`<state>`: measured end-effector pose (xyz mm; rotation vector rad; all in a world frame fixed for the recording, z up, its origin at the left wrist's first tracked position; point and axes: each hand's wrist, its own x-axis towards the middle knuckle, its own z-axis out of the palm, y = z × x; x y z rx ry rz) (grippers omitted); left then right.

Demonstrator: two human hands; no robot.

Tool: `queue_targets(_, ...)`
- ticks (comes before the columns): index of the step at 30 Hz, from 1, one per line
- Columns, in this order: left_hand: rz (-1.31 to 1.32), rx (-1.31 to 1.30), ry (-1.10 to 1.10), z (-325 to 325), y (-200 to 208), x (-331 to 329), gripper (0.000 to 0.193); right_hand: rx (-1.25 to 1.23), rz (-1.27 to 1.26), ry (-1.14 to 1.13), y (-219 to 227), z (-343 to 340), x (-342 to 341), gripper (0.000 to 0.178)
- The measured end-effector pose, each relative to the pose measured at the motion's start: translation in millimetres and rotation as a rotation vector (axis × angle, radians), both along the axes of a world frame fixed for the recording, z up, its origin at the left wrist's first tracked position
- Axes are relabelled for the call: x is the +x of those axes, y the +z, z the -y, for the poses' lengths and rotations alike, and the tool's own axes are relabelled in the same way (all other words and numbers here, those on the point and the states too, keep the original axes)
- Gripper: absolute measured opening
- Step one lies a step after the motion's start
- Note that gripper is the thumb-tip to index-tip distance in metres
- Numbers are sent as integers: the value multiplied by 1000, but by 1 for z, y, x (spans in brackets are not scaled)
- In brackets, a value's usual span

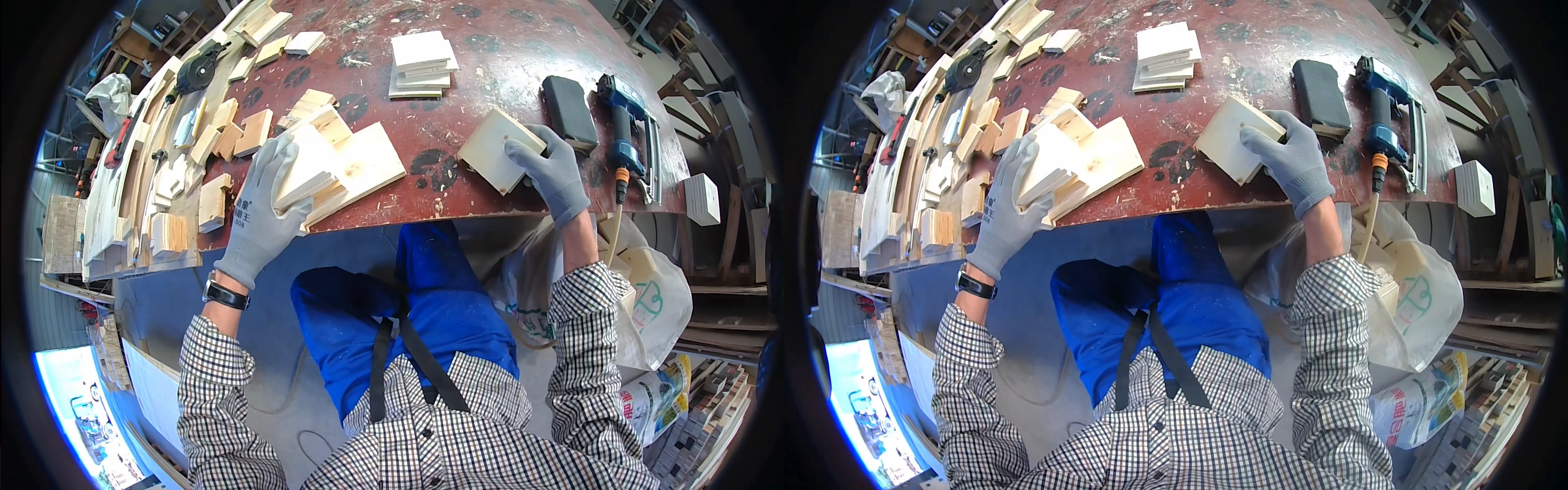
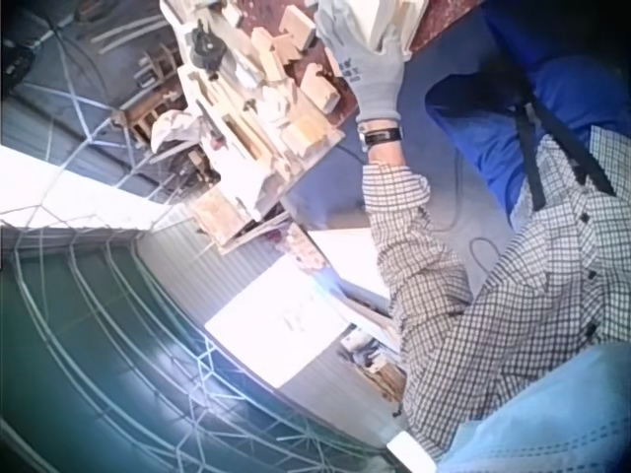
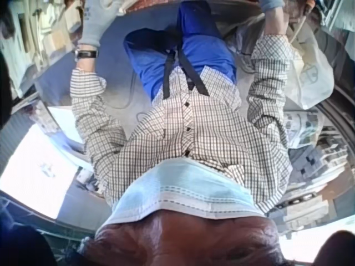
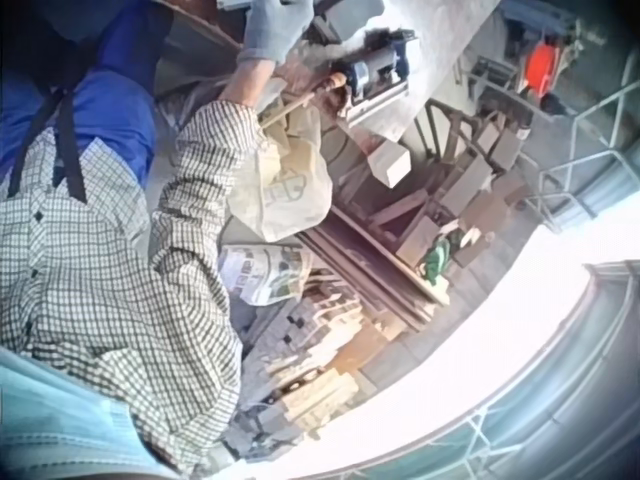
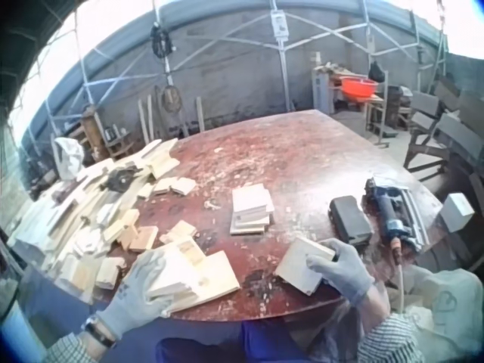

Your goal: The person assembles small wooden boxes by hand at a workbench. They pick up pre-cut wooden pieces, fit them together to form box shapes, and stack the completed boxes on the table.

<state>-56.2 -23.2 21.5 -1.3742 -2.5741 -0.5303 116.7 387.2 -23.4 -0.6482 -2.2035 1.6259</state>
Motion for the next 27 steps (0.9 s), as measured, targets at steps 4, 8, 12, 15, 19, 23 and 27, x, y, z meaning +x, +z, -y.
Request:
queue_targets(4, 41, 2, 11, -3, 9, 3, 78, -21, 11, 1, 0, -2, 0, 57)
queue_targets(8, 109, 63, -11, 2, 15, 0, 77, -39, 11, -2, -2, -5, -2, 56)
queue_targets(12, -93, 42, -57, 8, 16, -6, 75, -54, -14, -32, -5, -6, -4, 54)
queue_targets(15, -84, 186, 5, 23, 12, -9, 72, 61, -67, -79, -21, -10, -7, 53)
queue_targets(19, -142, 395, 130, 39, 20, 15, 72, 459, 14, -168, -22, 3, -12, 48)
queue_targets(23, -116, 766, 616, 72, 8, 84, 55, 862, 145, -200, -8, 12, -10, 40)
queue_targets(27, 489, 1162, 557, 91, -3, 157, 60, 1218, 9, -313, 21, 26, -16, 41)
